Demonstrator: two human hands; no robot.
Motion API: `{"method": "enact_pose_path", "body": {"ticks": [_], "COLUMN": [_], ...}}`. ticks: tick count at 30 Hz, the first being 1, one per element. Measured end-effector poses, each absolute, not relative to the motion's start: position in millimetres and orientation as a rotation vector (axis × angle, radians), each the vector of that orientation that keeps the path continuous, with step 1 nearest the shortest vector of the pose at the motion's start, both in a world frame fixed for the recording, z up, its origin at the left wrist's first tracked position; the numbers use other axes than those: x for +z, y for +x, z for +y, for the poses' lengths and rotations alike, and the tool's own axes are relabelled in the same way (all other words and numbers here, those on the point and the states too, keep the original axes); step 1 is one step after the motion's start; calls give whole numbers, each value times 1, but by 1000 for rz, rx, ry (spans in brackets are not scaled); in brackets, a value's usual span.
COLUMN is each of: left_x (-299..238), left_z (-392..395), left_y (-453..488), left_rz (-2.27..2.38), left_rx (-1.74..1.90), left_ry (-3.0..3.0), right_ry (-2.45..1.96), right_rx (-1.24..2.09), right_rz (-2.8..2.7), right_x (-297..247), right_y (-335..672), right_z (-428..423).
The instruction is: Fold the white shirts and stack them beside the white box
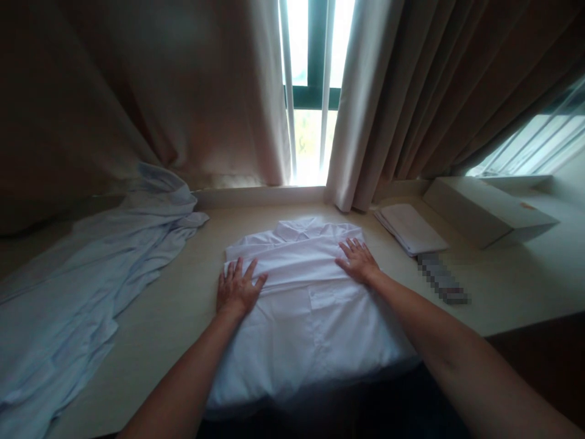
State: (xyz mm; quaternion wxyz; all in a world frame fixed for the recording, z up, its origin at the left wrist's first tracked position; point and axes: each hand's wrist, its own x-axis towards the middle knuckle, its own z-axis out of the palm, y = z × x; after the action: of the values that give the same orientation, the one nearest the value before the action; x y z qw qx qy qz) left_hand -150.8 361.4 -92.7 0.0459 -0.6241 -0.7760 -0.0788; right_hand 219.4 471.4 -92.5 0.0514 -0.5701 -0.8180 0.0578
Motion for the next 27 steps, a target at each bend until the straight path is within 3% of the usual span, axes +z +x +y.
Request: {"method": "enact_pose_path", "body": {"ticks": [14,22,27], "left_x": [-88,-76,-94], "left_z": [319,391,425], "left_y": [-138,-147,-160], "left_rz": [-2373,-2183,-2378], "left_rx": [-205,-192,-108], "left_ry": [-1876,-2126,-2079], "right_ry": [-1755,-1741,-1731], "right_rx": [135,145,166], "right_rz": [-2484,-2470,-2496], "right_x": [-91,-92,-91], "right_y": [230,230,232], "right_z": [435,434,435]}}
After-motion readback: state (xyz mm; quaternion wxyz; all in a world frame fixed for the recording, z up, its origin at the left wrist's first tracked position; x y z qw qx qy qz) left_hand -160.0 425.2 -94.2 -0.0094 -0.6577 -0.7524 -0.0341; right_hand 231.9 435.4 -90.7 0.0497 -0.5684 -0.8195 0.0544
